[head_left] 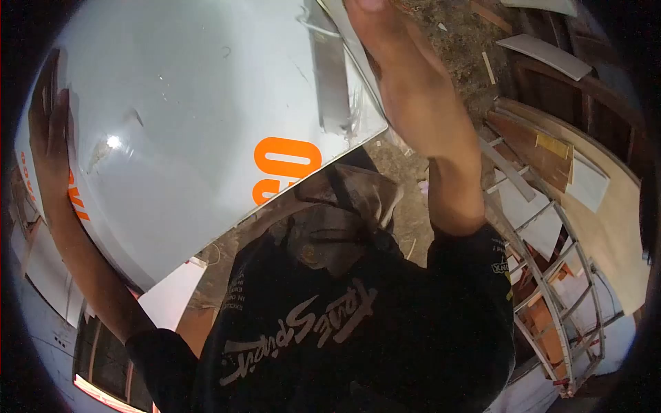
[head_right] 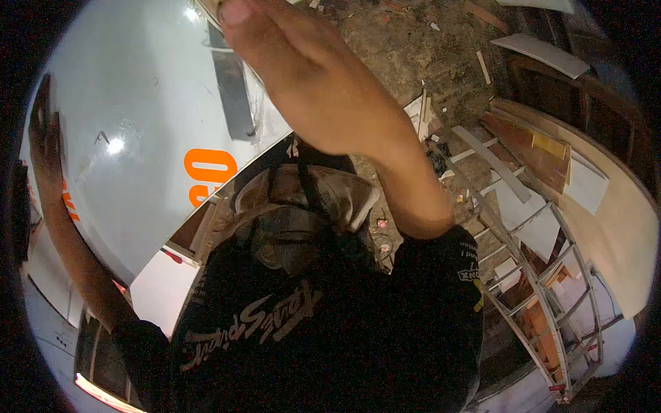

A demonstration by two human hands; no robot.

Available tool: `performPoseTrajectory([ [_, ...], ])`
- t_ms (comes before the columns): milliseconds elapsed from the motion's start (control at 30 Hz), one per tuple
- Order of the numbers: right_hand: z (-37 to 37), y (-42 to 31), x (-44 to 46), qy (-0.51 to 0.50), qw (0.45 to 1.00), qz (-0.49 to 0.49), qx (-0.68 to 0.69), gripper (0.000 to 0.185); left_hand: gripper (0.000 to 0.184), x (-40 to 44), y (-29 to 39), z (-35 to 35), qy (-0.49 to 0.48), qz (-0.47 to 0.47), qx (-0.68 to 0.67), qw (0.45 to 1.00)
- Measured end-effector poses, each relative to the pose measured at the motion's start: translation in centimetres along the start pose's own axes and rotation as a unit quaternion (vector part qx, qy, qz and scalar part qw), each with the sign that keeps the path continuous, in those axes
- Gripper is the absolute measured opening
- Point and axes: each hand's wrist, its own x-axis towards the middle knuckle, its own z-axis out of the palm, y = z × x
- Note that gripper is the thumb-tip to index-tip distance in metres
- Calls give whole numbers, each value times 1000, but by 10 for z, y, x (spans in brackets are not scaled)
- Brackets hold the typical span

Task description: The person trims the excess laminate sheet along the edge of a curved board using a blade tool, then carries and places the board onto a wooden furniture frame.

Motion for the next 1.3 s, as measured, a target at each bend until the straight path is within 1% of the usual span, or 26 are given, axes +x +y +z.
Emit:
performPoseTrajectory([
  [67,0,6,-1,15,1000,18,-3,76,55,-5,1,1,-16,-37,-65,997],
  [100,0,6,4,20,1000,17,-6,76,53,2,-3,-2,27,-57,-35,997],
  [133,2,-15,0,15,999,50,-7,76,50,-1,1,1,32,-97,-31,994],
  [167,3,-21,-1,18,998,66,-6,76,48,-4,4,3,36,-138,-28,989],
  [200,4,-28,-3,20,996,82,-5,75,48,-5,-1,4,36,-131,-25,990],
  [233,4,-26,-4,30,997,75,-9,74,48,-6,-3,3,34,-124,-25,991],
  [300,5,-10,-12,50,996,70,-14,65,48,-9,-6,2,27,-115,-26,993],
  [333,3,10,-16,61,996,69,-18,57,48,-10,-8,2,28,-113,-25,993],
  [400,2,13,-27,73,991,99,-43,52,48,-12,-11,2,25,-113,-25,993],
  [500,1,-20,-59,69,980,167,-86,57,48,-14,-13,3,26,-112,-25,993],
  [533,2,-24,-70,66,978,184,-77,57,48,-15,-12,4,22,-114,-26,993],
  [633,4,-10,-86,155,969,194,-10,63,48,-14,-12,3,21,-111,-26,993],
  [667,4,-7,-85,215,955,199,39,65,48,-14,-9,4,21,-112,-32,993],
  [733,-2,0,-76,253,943,188,105,66,48,-13,-8,1,22,-97,-20,995],
  [767,-11,4,-66,232,949,175,121,65,48,-13,-8,1,19,-94,-17,995],
  [867,-4,-11,-28,211,962,174,3,65,49,-13,-7,0,18,-87,-11,996],
  [967,26,-42,18,160,978,96,-89,69,50,-12,-9,2,17,-82,-12,996],
  [1033,23,-43,21,96,986,99,-98,69,50,-12,-13,3,16,-81,-14,997],
  [1067,6,-37,19,48,988,124,-76,68,50,-11,-14,3,15,-80,-14,997],
  [1133,0,-30,17,15,987,146,-72,65,51,-12,-15,2,16,-80,-10,997],
  [1233,9,-16,-2,66,986,128,-89,60,51,-12,-13,1,10,-75,-7,997],
  [1267,7,6,-9,78,989,105,-72,58,51,-12,-13,1,13,-73,-6,997],
  [1300,4,7,-10,72,988,113,-71,57,52,-12,-13,1,13,-71,-5,997],
])
